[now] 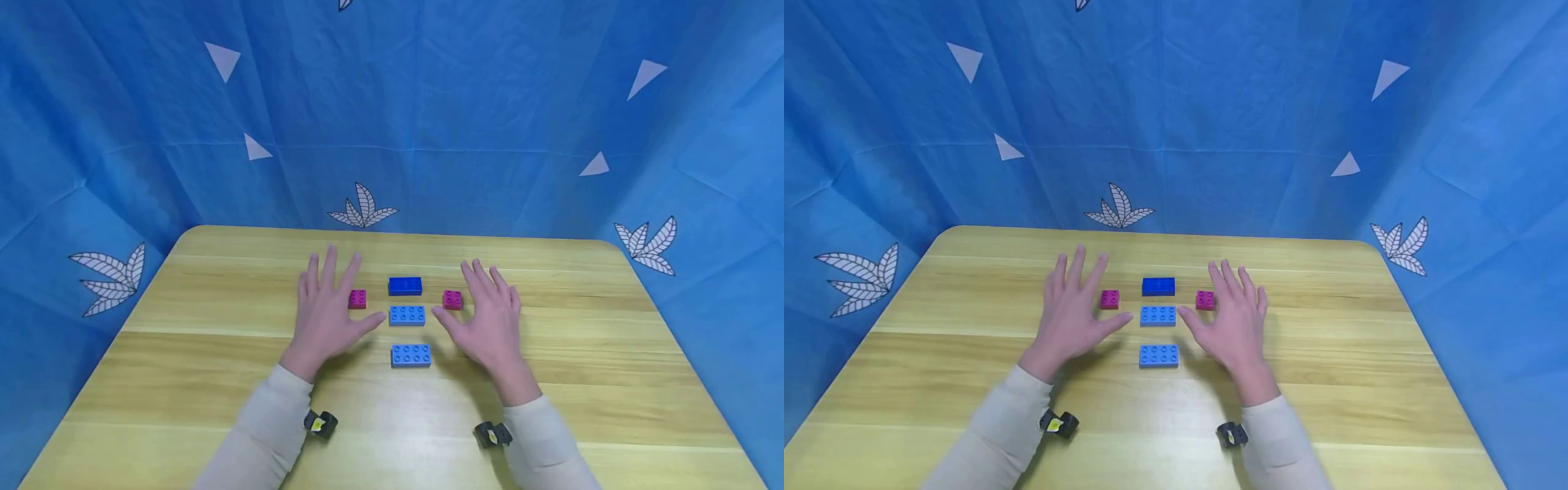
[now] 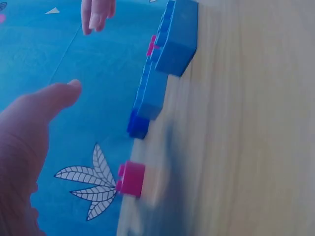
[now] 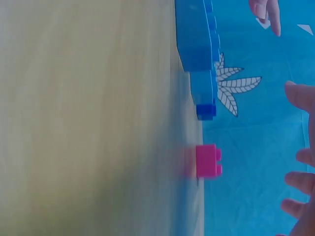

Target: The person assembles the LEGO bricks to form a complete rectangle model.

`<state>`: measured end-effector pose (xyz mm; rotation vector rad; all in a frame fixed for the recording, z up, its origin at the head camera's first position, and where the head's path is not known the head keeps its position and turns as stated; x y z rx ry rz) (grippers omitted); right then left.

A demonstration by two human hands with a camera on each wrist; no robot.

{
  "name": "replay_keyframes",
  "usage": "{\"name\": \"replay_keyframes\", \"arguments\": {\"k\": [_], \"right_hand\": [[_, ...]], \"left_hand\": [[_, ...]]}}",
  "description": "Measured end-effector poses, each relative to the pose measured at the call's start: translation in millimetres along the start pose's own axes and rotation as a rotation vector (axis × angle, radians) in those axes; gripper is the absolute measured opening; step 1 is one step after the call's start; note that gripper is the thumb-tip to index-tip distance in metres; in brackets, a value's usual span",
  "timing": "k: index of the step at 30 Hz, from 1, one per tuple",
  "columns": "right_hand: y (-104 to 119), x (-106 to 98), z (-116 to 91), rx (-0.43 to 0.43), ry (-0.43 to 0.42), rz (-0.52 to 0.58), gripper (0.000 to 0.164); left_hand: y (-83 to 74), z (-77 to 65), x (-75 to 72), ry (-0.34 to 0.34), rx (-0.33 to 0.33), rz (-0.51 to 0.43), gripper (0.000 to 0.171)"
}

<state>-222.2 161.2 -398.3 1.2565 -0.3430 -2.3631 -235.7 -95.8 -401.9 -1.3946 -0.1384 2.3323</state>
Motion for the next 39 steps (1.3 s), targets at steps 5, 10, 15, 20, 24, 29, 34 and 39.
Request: {"name": "replay_keyframes", "arguments": {"k": [5,10,15,20,24,29,34,39], "right_hand": [[9.0,5.6,-3.0,0.002,-0.001,0.096,0.087],[12.6,14.9,-6.4,0.055,0.054,0.202,0.080],[13.3,24.8,-10.3,0.121,0.128,0.280,0.076],[15.0,32.7,-12.7,0.127,0.158,0.340,0.072],[15.5,36.8,-15.3,0.135,0.177,0.342,0.067],[13.8,42.8,-18.3,0.158,0.218,0.351,0.063],[11.6,47.9,-19.3,0.167,0.225,0.357,0.062],[10.6,57.0,-20.5,0.189,0.260,0.340,0.060]], "left_hand": [[-8.6,-6.7,2.8,0.011,0.017,-0.047,0.105],[-15.8,-12.3,6.7,0.005,0.016,-0.087,0.104],[-21.0,-19.0,11.6,-0.014,0.019,-0.132,0.102],[-28.0,-25.6,14.8,-0.040,0.018,-0.224,0.096],[-32.5,-30.6,17.7,-0.039,0.004,-0.305,0.087],[-36.1,-36.0,23.2,0.010,-0.030,-0.366,0.071],[-38.3,-42.1,32.8,0.108,-0.032,-0.397,0.058],[-37.4,-48.8,43.5,0.212,-0.033,-0.452,0.055]]}}
Point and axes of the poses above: each hand's wrist, its own z-axis towards the middle knuckle, its own x-axis out of the palm, y = z × x, the point moved 8 cm from there along z, towards the middle knuckle, and after that the axes turned 13 degrees about -y, right-handed, at the moved point
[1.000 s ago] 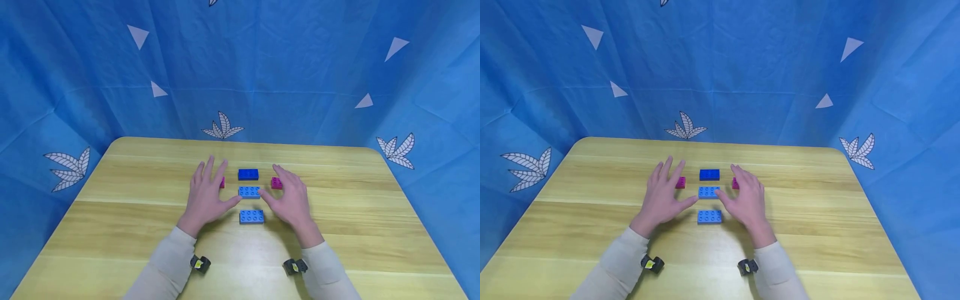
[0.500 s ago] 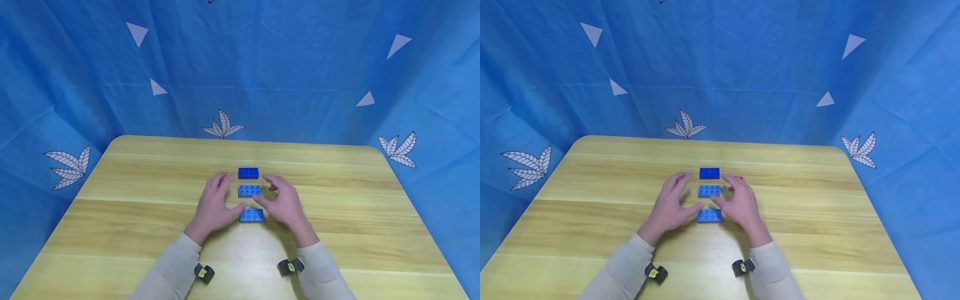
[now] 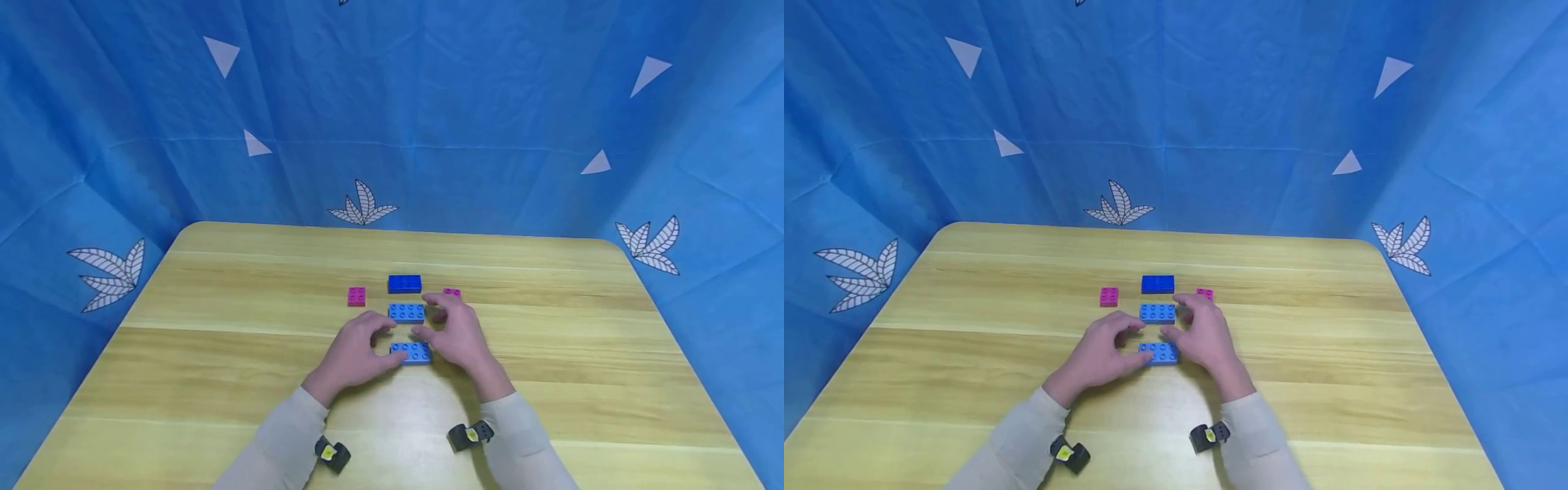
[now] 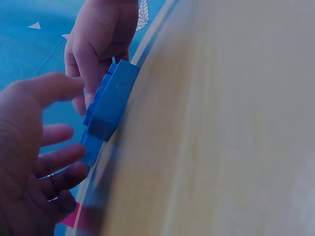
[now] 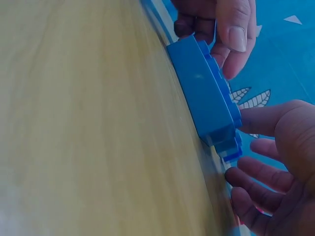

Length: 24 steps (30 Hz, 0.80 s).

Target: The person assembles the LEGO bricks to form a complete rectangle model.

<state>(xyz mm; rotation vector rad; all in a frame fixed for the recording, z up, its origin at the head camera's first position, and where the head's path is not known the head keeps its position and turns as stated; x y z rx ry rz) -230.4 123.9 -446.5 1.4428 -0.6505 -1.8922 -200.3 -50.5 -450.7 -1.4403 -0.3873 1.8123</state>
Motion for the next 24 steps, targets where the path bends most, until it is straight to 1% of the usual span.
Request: {"name": "replay_keyframes", "arguments": {"k": [4,9,12,19,24], "right_hand": [[1.0,5.1,2.0,-0.001,0.014,-0.036,0.058],[2.5,7.2,5.7,-0.013,0.007,-0.073,0.056],[2.9,8.8,7.7,-0.007,0.014,-0.090,0.054],[3.6,10.7,10.4,0.006,0.025,-0.103,0.050],[3.0,11.2,11.2,0.001,0.015,-0.090,0.042]], "left_hand": [[2.0,-3.1,4.9,0.043,0.014,-0.035,0.054],[-0.8,-3.1,5.7,0.041,0.050,-0.053,0.051],[-2.7,-2.3,5.6,0.041,0.051,-0.066,0.051],[-2.6,-1.7,8.6,0.082,0.017,-0.060,0.050],[-4.1,-2.1,8.1,0.080,0.036,-0.068,0.044]]}}
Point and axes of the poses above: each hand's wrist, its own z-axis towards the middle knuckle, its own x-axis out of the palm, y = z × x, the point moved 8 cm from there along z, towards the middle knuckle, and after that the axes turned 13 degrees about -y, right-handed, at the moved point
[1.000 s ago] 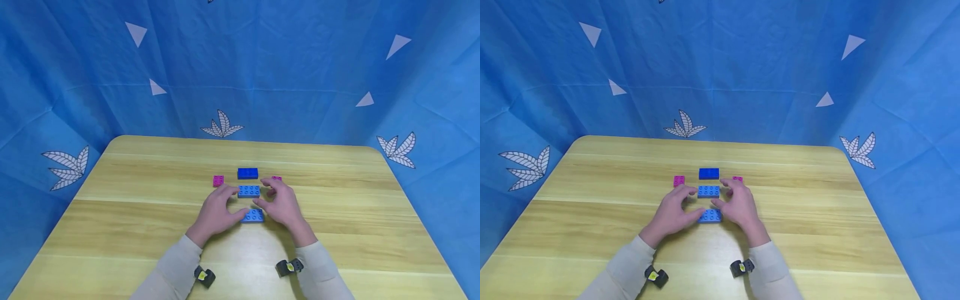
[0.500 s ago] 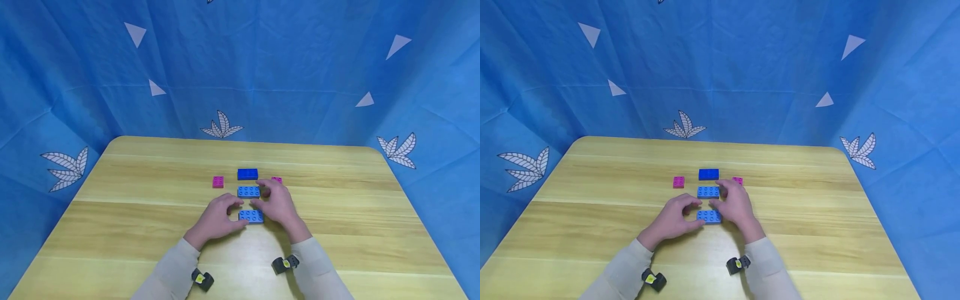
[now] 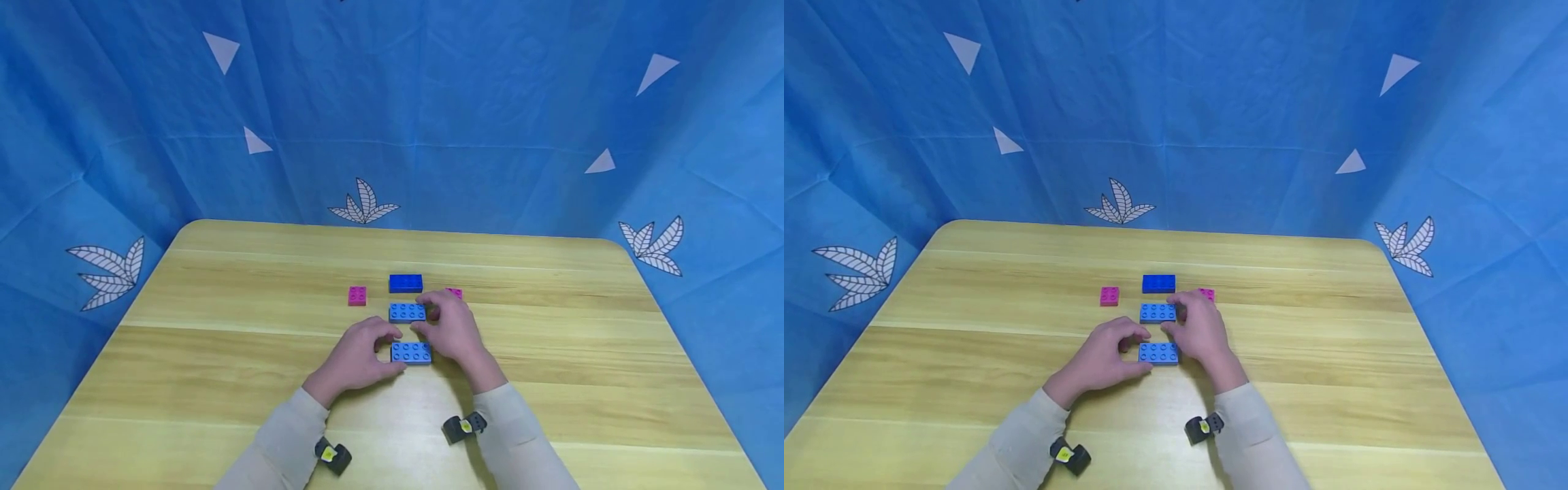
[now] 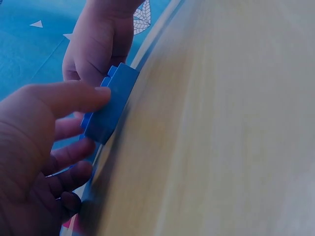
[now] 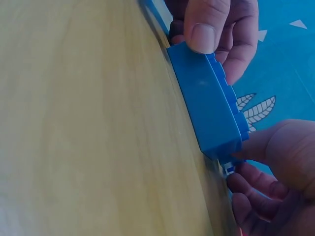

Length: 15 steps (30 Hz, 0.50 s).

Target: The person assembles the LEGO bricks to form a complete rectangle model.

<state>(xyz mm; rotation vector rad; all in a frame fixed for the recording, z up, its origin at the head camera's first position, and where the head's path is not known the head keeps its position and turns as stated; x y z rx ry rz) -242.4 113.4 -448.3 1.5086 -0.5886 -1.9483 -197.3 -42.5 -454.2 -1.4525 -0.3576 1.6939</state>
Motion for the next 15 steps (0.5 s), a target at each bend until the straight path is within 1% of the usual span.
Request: {"name": "replay_keyframes", "arguments": {"k": [9,15], "right_hand": [[-1.3,0.5,0.3,0.013,0.003,0.008,0.037],[-2.4,2.7,1.6,0.024,0.032,0.013,0.036]], "left_hand": [[0.8,-0.4,2.1,0.006,0.022,0.014,0.037],[1.0,-0.2,2.5,0.000,0.035,0.014,0.036]]}}
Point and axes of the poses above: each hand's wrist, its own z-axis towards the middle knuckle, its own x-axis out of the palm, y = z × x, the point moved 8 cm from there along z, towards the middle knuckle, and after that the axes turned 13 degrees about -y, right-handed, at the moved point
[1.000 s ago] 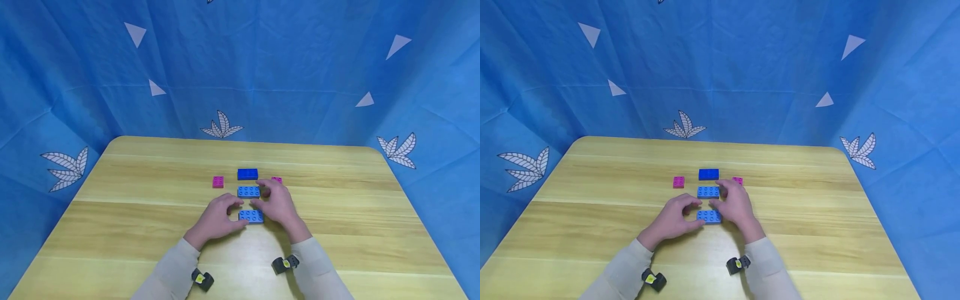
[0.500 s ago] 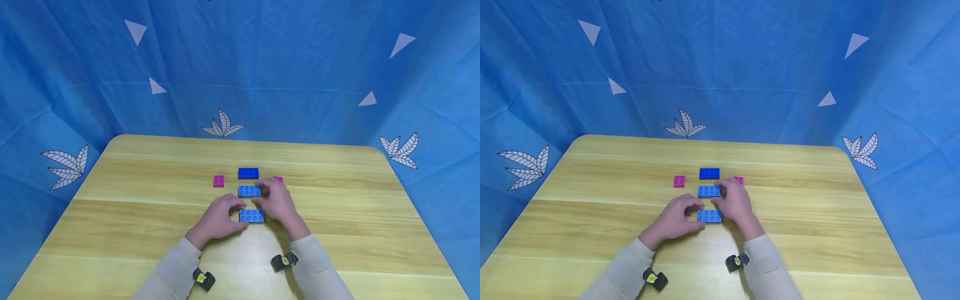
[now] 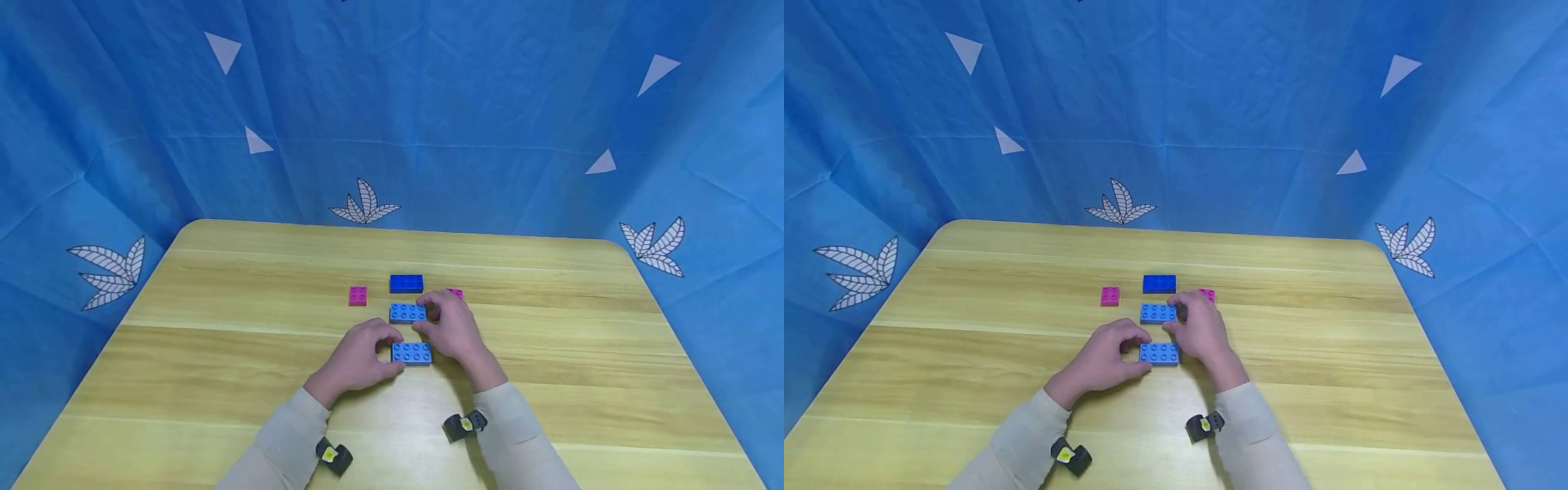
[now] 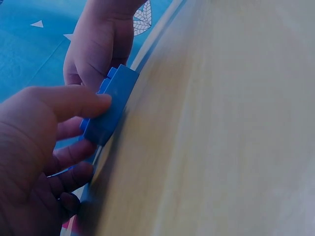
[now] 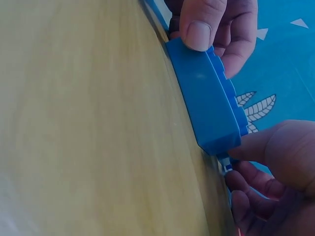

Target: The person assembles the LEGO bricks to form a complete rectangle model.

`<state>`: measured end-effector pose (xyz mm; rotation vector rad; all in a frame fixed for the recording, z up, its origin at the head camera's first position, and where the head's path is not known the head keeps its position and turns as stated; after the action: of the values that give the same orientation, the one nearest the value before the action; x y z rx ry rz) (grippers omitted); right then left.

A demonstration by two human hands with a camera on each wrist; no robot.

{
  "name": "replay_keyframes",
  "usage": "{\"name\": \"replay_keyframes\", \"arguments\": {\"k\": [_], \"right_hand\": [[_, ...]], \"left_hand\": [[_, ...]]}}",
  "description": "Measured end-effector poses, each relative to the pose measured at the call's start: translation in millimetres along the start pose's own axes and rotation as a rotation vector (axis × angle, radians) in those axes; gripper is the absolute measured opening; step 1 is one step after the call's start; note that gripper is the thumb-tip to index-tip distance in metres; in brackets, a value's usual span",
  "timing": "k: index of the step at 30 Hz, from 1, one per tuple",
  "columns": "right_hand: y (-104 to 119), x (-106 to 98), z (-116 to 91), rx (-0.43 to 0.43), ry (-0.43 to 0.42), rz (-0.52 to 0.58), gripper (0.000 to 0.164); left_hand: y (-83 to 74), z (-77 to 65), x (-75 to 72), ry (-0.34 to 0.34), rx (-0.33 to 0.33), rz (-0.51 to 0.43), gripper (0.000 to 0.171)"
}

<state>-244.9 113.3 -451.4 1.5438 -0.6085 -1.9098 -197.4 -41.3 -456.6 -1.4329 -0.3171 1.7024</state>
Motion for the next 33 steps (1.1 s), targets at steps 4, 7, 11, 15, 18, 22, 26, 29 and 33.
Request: {"name": "replay_keyframes", "arguments": {"k": [4,7,11,15,18,22,26,29,33], "right_hand": [[0.1,0.7,0.7,0.015,0.024,0.002,0.035],[-0.8,1.3,1.2,0.026,0.038,0.000,0.035],[-2.0,0.9,1.2,0.042,0.045,0.000,0.035],[-1.8,-0.7,0.3,0.051,0.044,0.000,0.034],[-1.2,-2.3,-0.2,0.046,0.039,0.001,0.034],[-0.6,-4.0,-0.7,0.033,0.030,-0.004,0.034],[-1.6,-4.8,-0.9,0.030,0.026,-0.008,0.034],[-2.9,-5.3,-0.9,0.034,0.027,-0.003,0.034],[-4.2,-6.4,-2.0,0.039,0.030,0.001,0.033]], "left_hand": [[-0.5,0.2,-0.2,0.000,0.005,-0.003,0.035],[-0.5,0.4,-0.3,0.001,0.006,-0.004,0.034],[-0.8,0.3,-0.9,0.003,0.002,-0.011,0.033],[-0.6,0.1,-1.8,0.003,-0.002,-0.018,0.033],[0.2,-0.3,-3.2,0.000,-0.006,-0.014,0.033],[3.3,-0.7,-5.6,-0.005,-0.024,-0.009,0.034],[8.1,-0.4,-7.9,-0.006,-0.049,-0.012,0.032],[10.9,-0.3,-9.8,-0.007,-0.061,-0.013,0.032],[13.9,-0.7,-12.9,-0.012,-0.072,-0.003,0.032]]}}
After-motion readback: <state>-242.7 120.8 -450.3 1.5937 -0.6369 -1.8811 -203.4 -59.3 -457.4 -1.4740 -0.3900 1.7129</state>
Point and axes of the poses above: each hand's wrist, its own z-axis towards the middle knuckle, its own x-axis out of the palm, y = z × x, the point moved 8 cm from there along z, towards the middle knuckle, and after that the axes turned 13 degrees about -y, right-handed, at the moved point
